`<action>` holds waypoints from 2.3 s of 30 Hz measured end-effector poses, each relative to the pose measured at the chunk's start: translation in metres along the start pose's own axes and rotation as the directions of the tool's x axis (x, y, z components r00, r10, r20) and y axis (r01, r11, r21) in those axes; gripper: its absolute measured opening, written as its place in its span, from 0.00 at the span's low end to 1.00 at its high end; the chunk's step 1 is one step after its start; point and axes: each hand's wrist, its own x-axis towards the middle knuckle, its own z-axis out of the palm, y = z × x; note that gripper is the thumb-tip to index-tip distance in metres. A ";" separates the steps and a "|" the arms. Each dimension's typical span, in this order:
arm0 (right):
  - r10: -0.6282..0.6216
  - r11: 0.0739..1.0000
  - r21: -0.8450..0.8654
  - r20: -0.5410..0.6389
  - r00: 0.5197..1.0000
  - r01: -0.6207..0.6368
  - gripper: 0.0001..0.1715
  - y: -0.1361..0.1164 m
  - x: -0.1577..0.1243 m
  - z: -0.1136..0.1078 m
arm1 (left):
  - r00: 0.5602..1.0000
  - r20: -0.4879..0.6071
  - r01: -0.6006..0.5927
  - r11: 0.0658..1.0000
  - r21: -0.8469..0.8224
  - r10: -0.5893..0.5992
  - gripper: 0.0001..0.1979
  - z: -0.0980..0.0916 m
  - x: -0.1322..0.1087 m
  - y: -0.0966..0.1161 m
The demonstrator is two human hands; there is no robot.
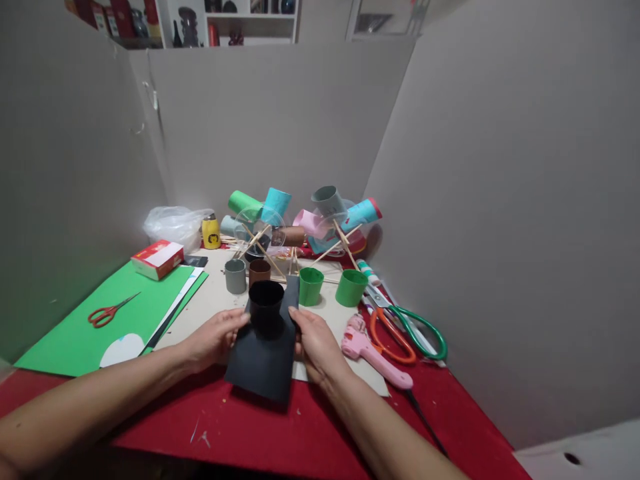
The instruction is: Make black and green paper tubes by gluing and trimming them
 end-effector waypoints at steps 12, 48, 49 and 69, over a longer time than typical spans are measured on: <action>0.008 0.998 -0.064 0.180 0.984 0.004 0.17 0.005 -0.007 -0.010 | 0.994 -0.100 0.020 0.968 -0.250 -0.046 0.09 0.011 0.000 0.000; -0.262 0.833 -0.471 0.130 0.956 0.292 0.23 -0.011 -0.019 -0.013 | 1.000 0.000 0.026 0.995 -0.100 -0.026 0.18 0.016 -0.016 -0.007; -0.275 0.825 -0.480 0.119 0.954 0.298 0.24 -0.011 -0.018 -0.011 | 0.999 -0.016 0.037 0.991 -0.128 -0.039 0.16 0.014 -0.014 -0.008; -0.251 -0.050 -0.897 -0.414 0.875 -0.439 0.16 -0.086 -0.010 -0.160 | 0.977 -0.168 0.087 0.964 -0.253 -0.132 0.04 0.002 -0.002 0.007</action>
